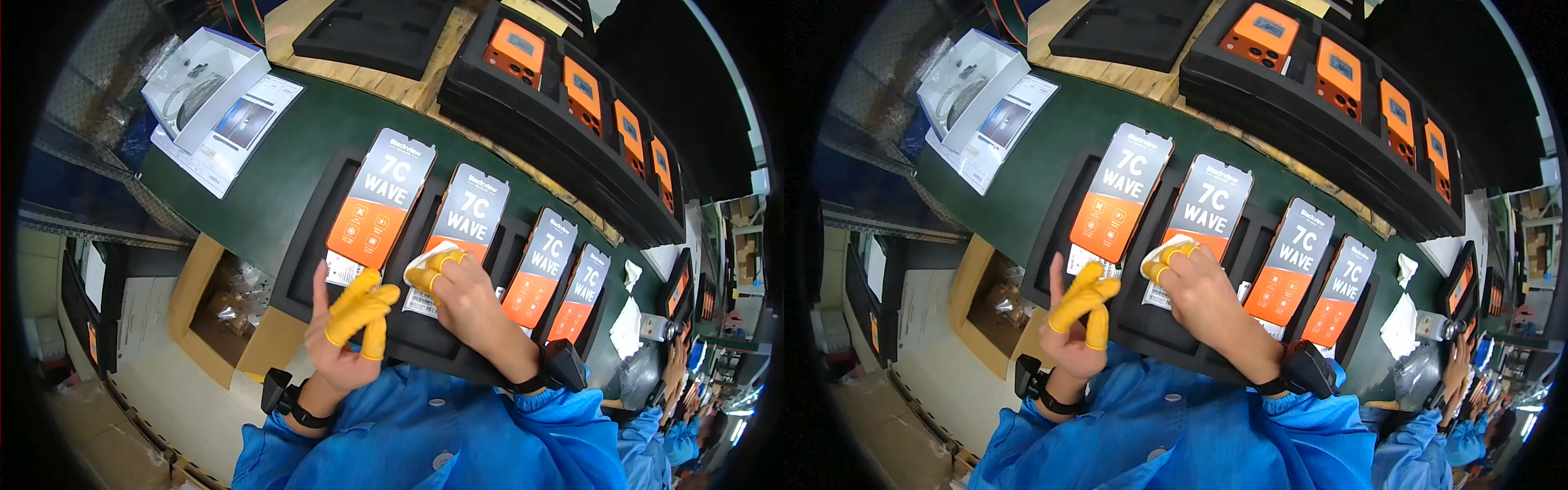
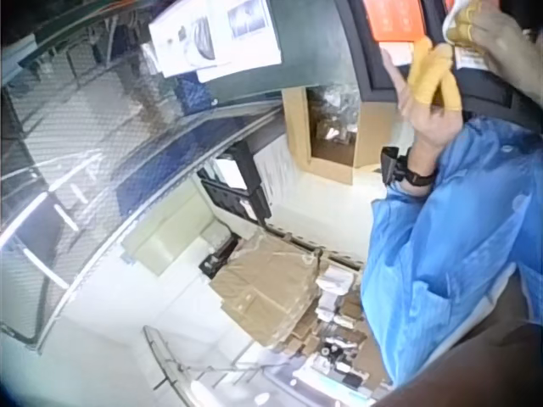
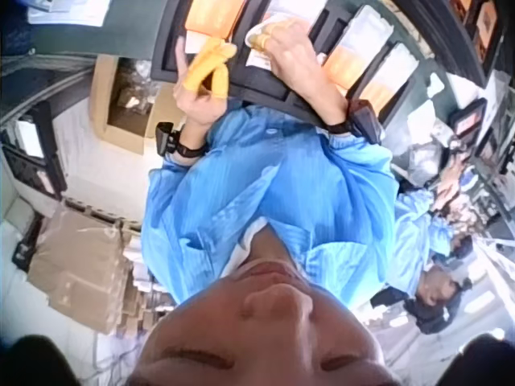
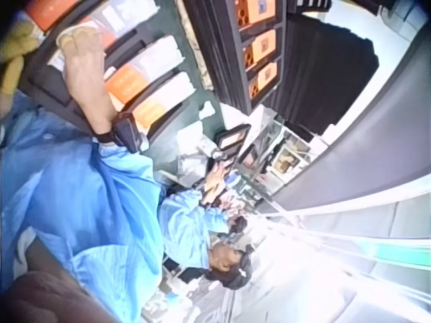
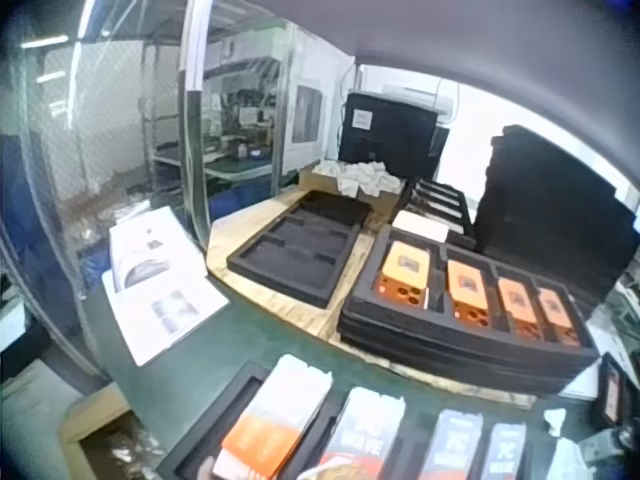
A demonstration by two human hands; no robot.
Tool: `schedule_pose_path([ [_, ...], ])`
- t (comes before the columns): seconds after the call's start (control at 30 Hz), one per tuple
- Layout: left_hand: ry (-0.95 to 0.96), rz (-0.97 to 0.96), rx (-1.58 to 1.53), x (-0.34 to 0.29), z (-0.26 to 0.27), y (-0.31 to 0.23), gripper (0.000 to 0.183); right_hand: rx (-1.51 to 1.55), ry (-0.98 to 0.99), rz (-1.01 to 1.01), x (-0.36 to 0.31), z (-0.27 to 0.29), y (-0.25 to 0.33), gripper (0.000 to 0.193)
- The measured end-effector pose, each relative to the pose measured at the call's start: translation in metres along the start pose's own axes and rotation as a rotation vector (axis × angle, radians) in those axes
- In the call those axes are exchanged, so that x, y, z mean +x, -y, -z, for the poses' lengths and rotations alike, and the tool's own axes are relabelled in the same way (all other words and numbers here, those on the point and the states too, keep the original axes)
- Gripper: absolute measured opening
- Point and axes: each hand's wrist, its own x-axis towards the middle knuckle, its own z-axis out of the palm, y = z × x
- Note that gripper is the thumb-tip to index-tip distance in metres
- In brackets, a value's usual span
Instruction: Cleaning and inspecting smartphone devices on an assembly line.
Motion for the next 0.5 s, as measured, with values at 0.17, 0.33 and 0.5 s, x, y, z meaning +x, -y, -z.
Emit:
schedule_pose_path([
  [0.17, 0.005, 0.018, 0.044, 0.004, 0.002, 0.003, 0.015, 0.033, 0.115, 0.007, -0.021, 0.005, 0.014, 0.021],
  [0.33, 0.228, -0.039, 0.203, 0.01, -0.005, -0.002, 0.025, -0.04, -0.045, -0.05, -0.041, 0.029, -0.009, 0.024],
  [0.5, 0.474, -0.124, 0.273, 0.006, -0.024, -0.006, 0.038, -0.211, -0.356, -0.186, 0.014, 0.048, -0.071, 0.014],
])
